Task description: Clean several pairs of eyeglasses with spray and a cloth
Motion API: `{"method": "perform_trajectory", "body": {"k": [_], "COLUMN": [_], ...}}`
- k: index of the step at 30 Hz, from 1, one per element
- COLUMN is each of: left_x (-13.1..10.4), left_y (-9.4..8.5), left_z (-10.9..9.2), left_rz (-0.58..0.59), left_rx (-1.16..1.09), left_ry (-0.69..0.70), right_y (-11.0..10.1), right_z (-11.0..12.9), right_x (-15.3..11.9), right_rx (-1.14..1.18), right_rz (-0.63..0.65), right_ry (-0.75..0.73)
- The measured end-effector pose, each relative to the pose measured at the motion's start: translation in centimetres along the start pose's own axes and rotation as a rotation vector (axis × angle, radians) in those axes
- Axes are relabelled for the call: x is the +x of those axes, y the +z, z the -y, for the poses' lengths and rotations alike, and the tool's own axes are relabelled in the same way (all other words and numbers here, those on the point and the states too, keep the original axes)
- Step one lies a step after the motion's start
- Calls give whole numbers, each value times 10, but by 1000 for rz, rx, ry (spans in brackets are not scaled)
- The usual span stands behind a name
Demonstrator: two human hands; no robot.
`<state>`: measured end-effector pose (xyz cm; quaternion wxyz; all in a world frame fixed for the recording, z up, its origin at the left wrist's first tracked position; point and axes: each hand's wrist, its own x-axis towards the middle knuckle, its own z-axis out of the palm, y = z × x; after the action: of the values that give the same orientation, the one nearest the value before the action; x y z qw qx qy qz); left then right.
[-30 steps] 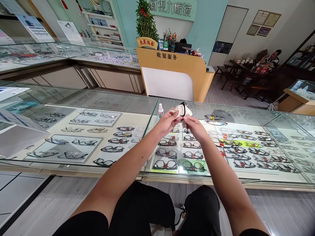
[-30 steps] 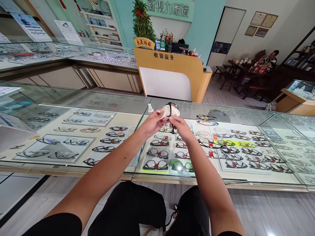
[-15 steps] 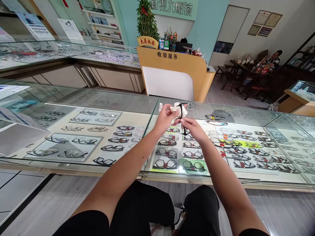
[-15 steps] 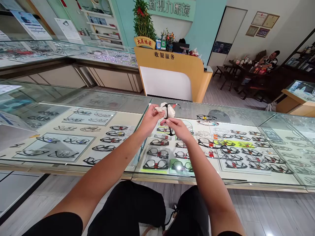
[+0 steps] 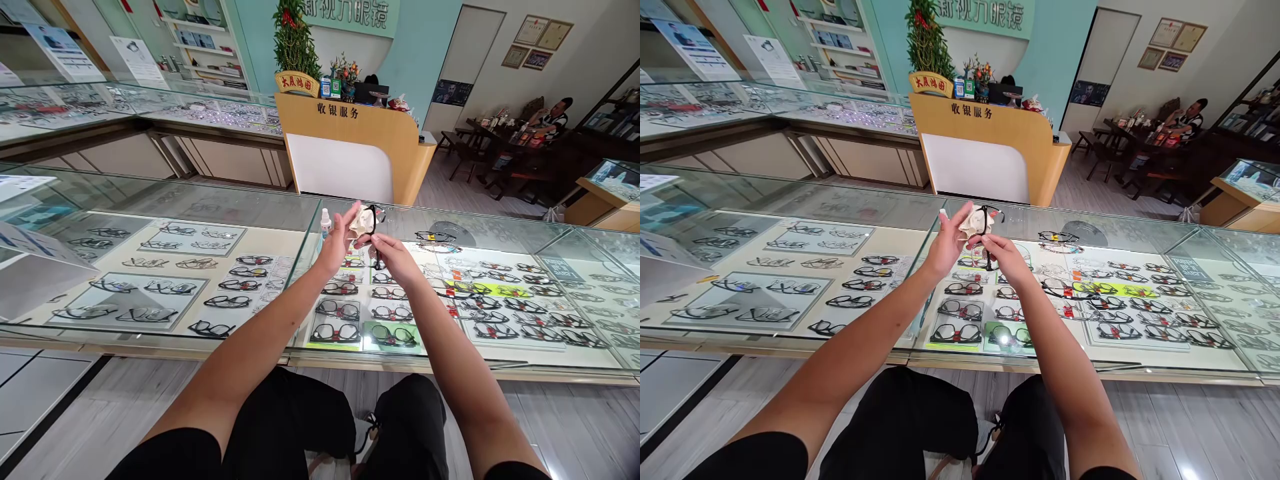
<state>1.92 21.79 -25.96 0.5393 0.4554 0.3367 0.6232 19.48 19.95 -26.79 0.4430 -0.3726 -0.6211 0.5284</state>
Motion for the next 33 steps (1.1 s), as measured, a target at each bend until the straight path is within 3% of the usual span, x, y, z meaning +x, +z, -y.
{"method": "perform_trajectory", "body": {"k": [6, 15, 20, 27, 33], "left_x": [8, 11, 10, 6, 4], "left_y": [-6, -11, -10, -9, -11], "left_z": [1, 4, 2, -5, -6], "left_rz": [-1, 132, 132, 263, 338], "left_rx": [-201, -89, -67, -17, -35], "left_ry": [-106, -13, -52, -104, -142], "right_y": [1, -1, 2, 6, 2], "right_z": [2, -3, 1, 15, 6], "right_x": [0, 1, 0, -2, 1], "right_rx": [50, 76, 33, -20, 32], "right_rz": [23, 43, 89, 110, 169], "right_ry": [-30, -45, -46, -73, -45]}}
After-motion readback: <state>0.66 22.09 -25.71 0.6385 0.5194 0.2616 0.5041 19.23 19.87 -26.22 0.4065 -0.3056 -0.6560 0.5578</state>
